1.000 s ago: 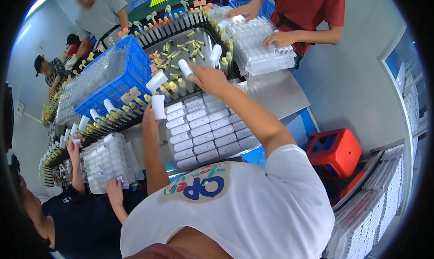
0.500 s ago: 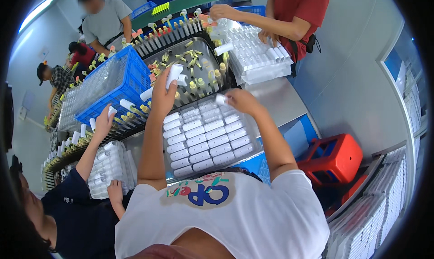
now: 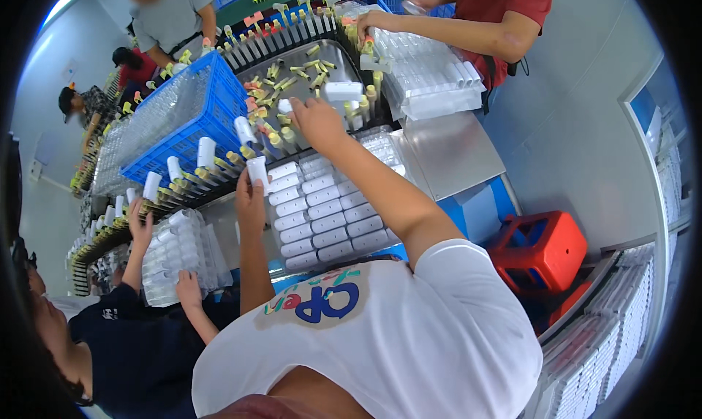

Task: The person packs wrapped items into plastic tray compartments by hand and replaces filled trays with empty ones.

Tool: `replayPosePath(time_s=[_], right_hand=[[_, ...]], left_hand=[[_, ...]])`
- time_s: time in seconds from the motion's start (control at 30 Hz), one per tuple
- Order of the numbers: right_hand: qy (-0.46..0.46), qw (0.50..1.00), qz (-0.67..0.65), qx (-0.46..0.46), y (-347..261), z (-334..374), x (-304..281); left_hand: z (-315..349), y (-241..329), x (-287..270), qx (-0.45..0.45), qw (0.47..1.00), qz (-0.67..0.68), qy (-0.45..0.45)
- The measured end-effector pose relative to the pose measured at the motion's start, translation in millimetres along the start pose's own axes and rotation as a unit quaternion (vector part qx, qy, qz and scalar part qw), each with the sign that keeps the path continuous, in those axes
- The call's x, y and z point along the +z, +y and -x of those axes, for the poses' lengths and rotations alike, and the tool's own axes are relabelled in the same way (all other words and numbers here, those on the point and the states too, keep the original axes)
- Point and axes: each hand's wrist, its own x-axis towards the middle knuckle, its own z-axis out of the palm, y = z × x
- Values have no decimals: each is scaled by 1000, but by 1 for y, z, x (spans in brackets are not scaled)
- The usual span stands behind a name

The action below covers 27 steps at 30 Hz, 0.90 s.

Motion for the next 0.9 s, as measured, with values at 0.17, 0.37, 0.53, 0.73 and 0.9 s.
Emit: replayPosePath(time_s=[0.17,0.37,0.53,0.73,0.9], right_hand=[[-172,981,-91,17,-14,45,-33],[-356,930,87,-17,36,137,-79],[-408,911,60,0,35,122,-90],[-265,894,-295,208,68,121,-111],[10,907,-263,328,137,85,-129]], left_hand=[[1,15,-12,10,1000,-19,-6],[-2,19,18,-4,996,26,-82],[-70,50,79,122,976,-156,-90],[-138,47,111,101,939,-321,-65],[-147,37,109,126,889,-430,-90]])
